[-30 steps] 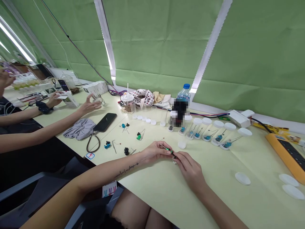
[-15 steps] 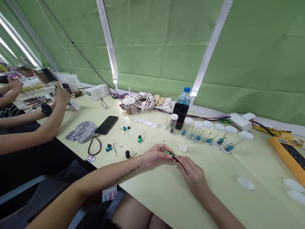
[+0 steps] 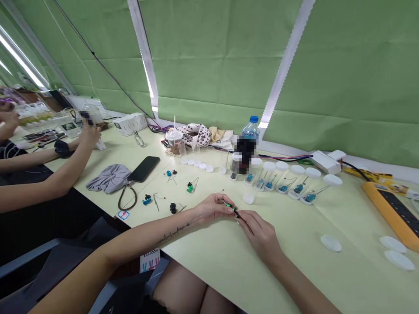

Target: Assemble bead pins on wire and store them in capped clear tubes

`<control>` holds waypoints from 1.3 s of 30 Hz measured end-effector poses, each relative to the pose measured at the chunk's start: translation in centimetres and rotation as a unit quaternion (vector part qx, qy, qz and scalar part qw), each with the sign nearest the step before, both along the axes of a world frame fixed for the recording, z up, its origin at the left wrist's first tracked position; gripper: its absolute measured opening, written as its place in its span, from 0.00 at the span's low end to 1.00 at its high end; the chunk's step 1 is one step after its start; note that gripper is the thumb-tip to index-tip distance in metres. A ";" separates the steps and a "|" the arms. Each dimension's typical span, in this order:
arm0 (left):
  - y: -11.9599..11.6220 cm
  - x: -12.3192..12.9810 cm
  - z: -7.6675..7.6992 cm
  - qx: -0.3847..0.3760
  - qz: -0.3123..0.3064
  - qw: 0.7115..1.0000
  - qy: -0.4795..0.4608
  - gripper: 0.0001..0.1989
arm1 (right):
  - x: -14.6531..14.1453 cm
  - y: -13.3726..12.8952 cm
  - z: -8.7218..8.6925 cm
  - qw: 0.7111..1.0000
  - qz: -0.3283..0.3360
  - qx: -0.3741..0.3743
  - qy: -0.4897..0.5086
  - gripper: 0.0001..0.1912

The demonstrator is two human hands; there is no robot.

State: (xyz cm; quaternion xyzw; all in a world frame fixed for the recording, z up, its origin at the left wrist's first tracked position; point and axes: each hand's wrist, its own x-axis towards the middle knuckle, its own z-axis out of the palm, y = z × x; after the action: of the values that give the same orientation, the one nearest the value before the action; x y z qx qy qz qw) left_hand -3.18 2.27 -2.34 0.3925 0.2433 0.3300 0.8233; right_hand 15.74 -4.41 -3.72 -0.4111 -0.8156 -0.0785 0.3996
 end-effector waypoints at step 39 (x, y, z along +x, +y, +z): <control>0.0 0.1 -0.1 0.010 -0.004 1.000 0.010 0.21 | 0.0 0.0 -0.3 0.999 -0.009 -0.036 0.026 0.09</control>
State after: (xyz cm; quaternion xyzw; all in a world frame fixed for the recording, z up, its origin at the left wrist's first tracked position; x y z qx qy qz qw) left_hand -3.11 2.25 -2.42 0.4050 0.2465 0.3250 0.8183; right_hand 15.74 -4.44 -4.05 -0.4340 -0.8037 -0.0417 0.4050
